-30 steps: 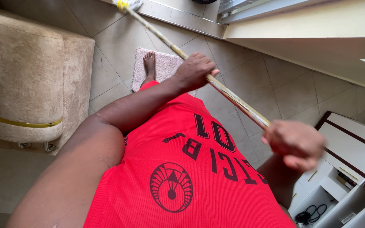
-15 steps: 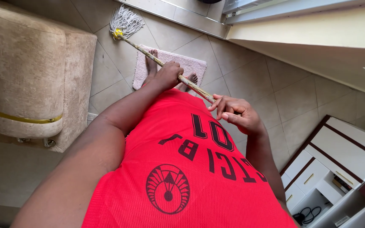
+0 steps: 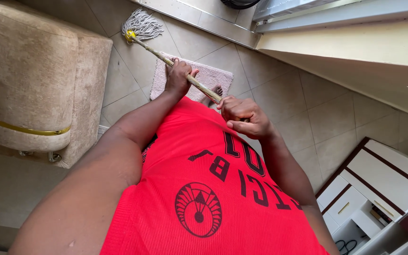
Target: The person is mopping the tiled floor in a balcony area using a mop and a bucket of water.
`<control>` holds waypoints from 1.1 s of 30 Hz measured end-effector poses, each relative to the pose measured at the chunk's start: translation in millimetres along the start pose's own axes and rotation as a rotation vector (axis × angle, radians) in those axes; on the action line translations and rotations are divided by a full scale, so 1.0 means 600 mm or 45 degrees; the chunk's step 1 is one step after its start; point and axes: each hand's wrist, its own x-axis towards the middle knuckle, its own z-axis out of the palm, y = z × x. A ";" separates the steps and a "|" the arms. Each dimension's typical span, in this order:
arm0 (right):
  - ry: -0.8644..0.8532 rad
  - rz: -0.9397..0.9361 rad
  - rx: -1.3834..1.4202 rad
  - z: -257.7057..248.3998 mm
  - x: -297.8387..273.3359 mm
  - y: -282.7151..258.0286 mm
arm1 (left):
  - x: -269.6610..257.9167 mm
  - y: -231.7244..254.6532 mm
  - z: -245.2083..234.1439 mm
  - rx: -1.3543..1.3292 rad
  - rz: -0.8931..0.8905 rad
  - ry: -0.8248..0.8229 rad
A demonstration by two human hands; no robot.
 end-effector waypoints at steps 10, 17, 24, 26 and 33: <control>0.159 0.112 -0.136 -0.010 -0.032 -0.010 | 0.054 -0.013 0.061 -0.170 0.072 -0.121; 0.314 0.136 -0.198 -0.016 -0.059 -0.001 | 0.101 -0.014 0.081 -0.140 0.166 -0.497; 0.378 0.221 -0.356 0.007 -0.090 -0.077 | 0.094 0.046 0.132 -0.267 0.274 -0.501; 0.401 0.242 -0.358 0.010 -0.114 -0.097 | 0.086 0.075 0.148 -0.283 0.317 -0.499; 0.606 0.173 -0.172 -0.002 -0.163 -0.079 | 0.084 0.120 0.147 -0.254 0.374 -0.610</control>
